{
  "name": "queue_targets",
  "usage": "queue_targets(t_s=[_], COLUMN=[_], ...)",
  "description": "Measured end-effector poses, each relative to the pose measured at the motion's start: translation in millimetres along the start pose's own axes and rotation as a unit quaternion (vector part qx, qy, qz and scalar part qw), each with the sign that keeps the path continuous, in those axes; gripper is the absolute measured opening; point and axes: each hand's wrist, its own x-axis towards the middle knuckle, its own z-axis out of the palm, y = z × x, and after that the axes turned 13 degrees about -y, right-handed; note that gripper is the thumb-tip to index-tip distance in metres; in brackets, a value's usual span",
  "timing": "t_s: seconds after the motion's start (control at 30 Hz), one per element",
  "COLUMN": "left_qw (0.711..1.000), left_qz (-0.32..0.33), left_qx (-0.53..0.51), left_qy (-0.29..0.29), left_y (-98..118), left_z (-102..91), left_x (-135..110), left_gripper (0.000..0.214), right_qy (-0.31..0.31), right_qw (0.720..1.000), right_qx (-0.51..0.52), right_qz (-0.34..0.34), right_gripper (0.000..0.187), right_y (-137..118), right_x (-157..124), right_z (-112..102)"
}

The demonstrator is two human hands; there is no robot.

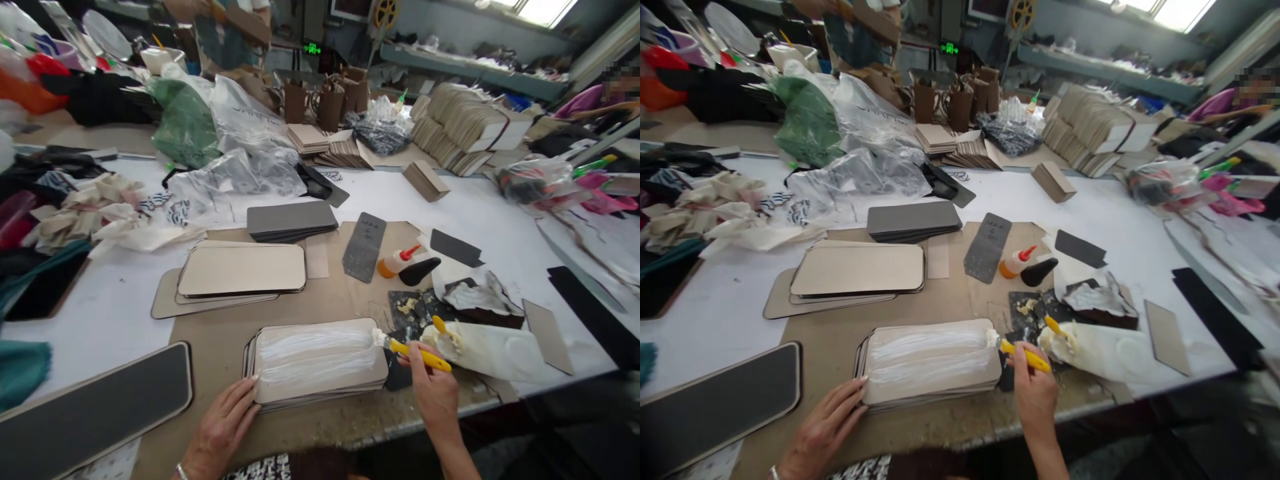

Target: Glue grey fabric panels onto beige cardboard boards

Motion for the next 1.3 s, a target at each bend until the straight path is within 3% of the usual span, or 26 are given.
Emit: queue_targets(t_s=[0.13, 0.33, 0.57, 0.73, 0.83, 0.9, 0.97, 1.07, 1.17, 1.3], left_qw=[1.000, 0.999, 0.999, 0.999, 0.999, 0.997, 0.994, 0.987, 0.962, 0.922], left_qz=[0.022, 0.028, -0.004, -0.009, -0.019, -0.040, -0.075, -0.152, -0.252, -0.357], left_qx=[0.022, 0.022, -0.022, -0.030, -0.041, -0.058, -0.072, -0.050, -0.005, 0.028], left_qy=[-0.003, -0.019, -0.027, -0.026, -0.028, -0.034, -0.026, 0.034, 0.108, 0.148], left_y=[-1, -2, 1, 2, 7, 10, 8, -12, -56, -123], left_z=[-2.5, 0.0, 0.7, -1.5, -6.7, -13.0, -21.2, -34.7, -46.0, -49.6], left_x=[3, 3, -1, 2, 5, 8, 14, 35, 66, 105], left_gripper=[0.022, 0.022, 0.024, 0.023, 0.020, 0.019, 0.019, 0.022, 0.030, 0.057], right_qy=[-0.049, 0.009, -0.152, -0.042, -0.014, -0.024, -0.053, -0.153, -0.253, -0.294], right_qw=[0.997, 1.000, 0.986, 0.991, 0.982, 0.979, 0.980, 0.981, 0.964, 0.934], right_qx=[0.057, -0.017, 0.057, -0.118, -0.189, -0.199, -0.187, -0.113, -0.049, -0.149], right_qz=[0.007, 0.016, 0.042, 0.037, 0.000, -0.027, -0.042, -0.047, -0.072, -0.137], right_gripper=[0.046, 0.043, 0.037, 0.040, 0.044, 0.047, 0.049, 0.046, 0.042, 0.034], right_y=[1, 1, 3, 23, 13, -2, -22, -54, -85, -110], right_x=[13, 10, -38, -35, -24, -15, -3, 20, 52, 95], right_z=[13, -17, -4, -31, -46, -43, -28, 9, 57, 122])
